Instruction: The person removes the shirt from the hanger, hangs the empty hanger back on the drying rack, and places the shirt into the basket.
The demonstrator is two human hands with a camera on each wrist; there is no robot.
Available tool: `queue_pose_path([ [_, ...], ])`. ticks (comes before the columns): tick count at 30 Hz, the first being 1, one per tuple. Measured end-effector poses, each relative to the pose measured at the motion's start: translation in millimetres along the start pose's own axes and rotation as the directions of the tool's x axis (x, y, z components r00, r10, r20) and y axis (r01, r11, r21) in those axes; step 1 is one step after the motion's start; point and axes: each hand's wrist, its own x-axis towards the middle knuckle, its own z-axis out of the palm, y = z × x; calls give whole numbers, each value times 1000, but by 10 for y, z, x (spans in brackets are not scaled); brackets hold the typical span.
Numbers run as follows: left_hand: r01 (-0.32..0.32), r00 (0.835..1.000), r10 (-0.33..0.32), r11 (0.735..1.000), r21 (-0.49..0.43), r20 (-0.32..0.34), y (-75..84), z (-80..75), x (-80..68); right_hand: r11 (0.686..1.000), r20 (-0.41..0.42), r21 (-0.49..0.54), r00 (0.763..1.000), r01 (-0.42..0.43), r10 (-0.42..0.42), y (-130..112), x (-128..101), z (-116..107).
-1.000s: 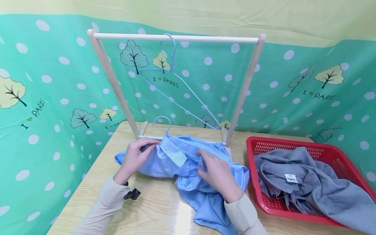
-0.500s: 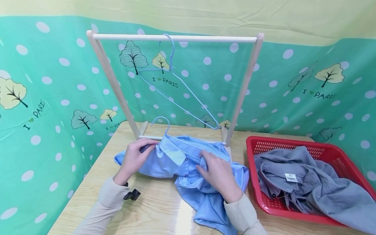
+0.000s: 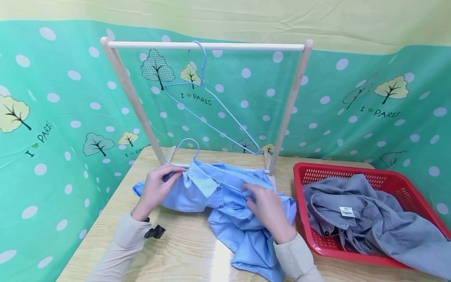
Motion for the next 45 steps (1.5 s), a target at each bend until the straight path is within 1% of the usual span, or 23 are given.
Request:
queue_pose_path([
  [3, -10, 1000, 10, 1000, 4, -3, 110, -34, 19, 1000, 10, 14, 1000, -19, 19, 15, -4, -37],
  [5, -10, 1000, 10, 1000, 3, -3, 130, -51, 24, 1000, 8, 16, 1000, -25, 24, 26, -8, -56],
  [7, -2, 1000, 2, 1000, 1, -4, 93, -55, 15, 1000, 2, 19, 1000, -25, 25, 37, -15, -68],
  [11, 31, 1000, -31, 999, -15, 7, -48, -51, -14, 999, -2, 45, 1000, -22, 22, 60, -27, -65],
  [14, 31, 999, -31, 999, -27, 9, -142, -57, -30, 997, 2, 72, 999, -33, 33, 76, -33, -65],
  [20, 24, 1000, -24, 997, -75, -1, -200, -91, -41, 992, 2, 114, 999, -53, 53, 120, -35, -86],
  [24, 17, 1000, -18, 998, -54, -14, 4, -129, -3, 981, 26, 180, 997, -79, 76, 167, -44, -120],
  [27, 12, 999, -14, 999, -34, -34, 164, -161, 32, 968, 36, 239, 997, -82, 75, 207, -53, -144],
  [32, 8, 999, -9, 1000, -26, -43, 177, -183, 35, 951, 44, 297, 996, -89, 79, 251, -67, -137],
  [39, 32, 998, -34, 999, -22, -56, 176, -154, 48, 946, 32, 314, 996, -85, 78, 295, -72, -110],
  [43, 34, 997, -35, 999, -10, -69, 169, -139, 60, 934, 47, 337, 993, -116, 107, 305, -85, -132],
  [45, 38, 996, -38, 999, -9, -79, 165, -139, 64, 935, 43, 330, 991, -131, 124, 301, -93, -151],
])
